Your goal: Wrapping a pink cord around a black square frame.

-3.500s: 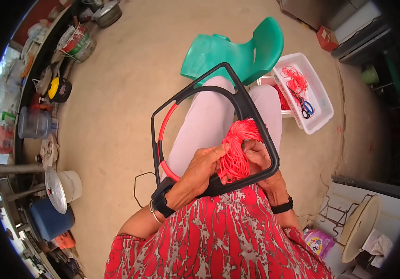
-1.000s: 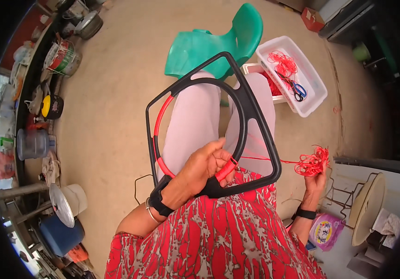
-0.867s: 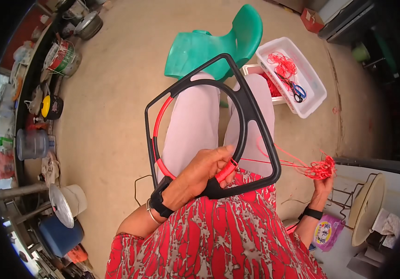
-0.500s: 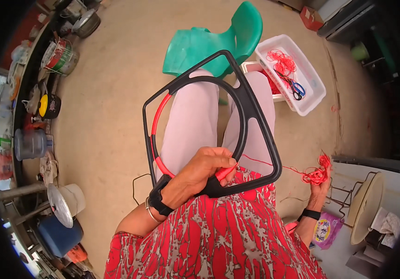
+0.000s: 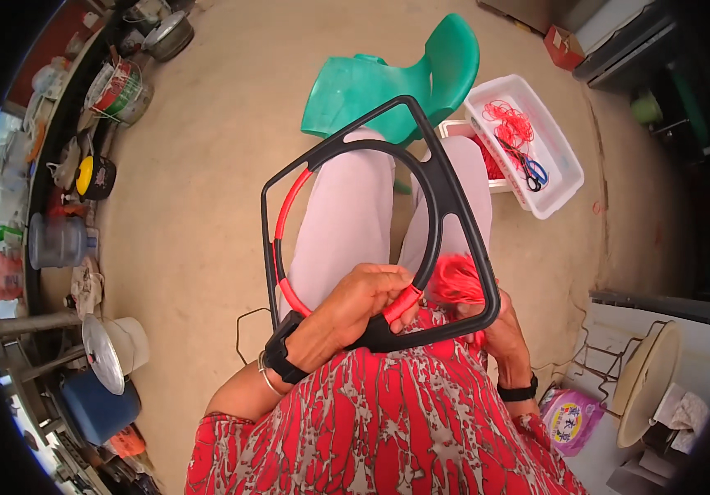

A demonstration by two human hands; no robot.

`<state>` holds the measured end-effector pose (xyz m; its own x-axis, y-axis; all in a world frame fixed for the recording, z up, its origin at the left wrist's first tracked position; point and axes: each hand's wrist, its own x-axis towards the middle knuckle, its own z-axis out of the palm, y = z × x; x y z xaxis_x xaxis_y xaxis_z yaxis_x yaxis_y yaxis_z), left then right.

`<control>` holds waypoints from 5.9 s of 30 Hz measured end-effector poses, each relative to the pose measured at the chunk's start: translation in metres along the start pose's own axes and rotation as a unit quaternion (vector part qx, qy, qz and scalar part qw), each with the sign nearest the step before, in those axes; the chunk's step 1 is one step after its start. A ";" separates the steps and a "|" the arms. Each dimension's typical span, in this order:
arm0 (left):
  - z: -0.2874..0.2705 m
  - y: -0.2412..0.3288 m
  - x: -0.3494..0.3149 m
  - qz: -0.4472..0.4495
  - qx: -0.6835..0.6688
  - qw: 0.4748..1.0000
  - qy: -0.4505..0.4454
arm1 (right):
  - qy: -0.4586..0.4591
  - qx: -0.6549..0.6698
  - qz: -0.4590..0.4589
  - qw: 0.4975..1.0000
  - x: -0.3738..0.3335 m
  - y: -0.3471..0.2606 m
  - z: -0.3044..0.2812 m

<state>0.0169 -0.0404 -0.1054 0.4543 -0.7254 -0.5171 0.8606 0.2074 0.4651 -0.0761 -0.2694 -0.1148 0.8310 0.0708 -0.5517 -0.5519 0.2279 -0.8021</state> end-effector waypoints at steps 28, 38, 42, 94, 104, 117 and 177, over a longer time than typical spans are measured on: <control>0.010 -0.007 0.003 0.054 0.111 0.988 0.098 | 0.110 0.098 -0.108 0.983 0.003 -0.010 -0.017; 0.015 -0.009 -0.002 0.115 0.076 0.987 0.079 | 0.006 0.336 -0.096 0.937 0.039 -0.002 0.043; 0.012 -0.012 -0.003 0.151 0.138 0.975 0.092 | -0.039 0.274 -0.142 0.950 0.046 -0.008 0.041; 0.004 -0.002 -0.005 0.032 -0.084 0.996 -0.005 | -0.090 0.295 -0.123 0.943 0.090 -0.007 0.045; -0.002 -0.004 -0.002 -0.012 -0.084 0.994 -0.067 | -0.143 0.498 -0.164 0.839 0.058 -0.022 -0.039; -0.004 0.000 -0.002 0.016 -0.020 0.997 -0.074 | 0.243 0.277 -0.136 0.920 -0.069 0.063 -0.194; -0.007 0.019 0.031 0.048 -0.005 0.997 -0.065 | 0.097 0.264 -0.101 0.954 0.039 -0.033 0.028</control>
<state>0.0495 -0.0545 -0.1178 0.5023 -0.7805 -0.3721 0.8167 0.2870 0.5006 -0.0234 -0.2473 -0.1036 0.8601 -0.1972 -0.4706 -0.2264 0.6791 -0.6983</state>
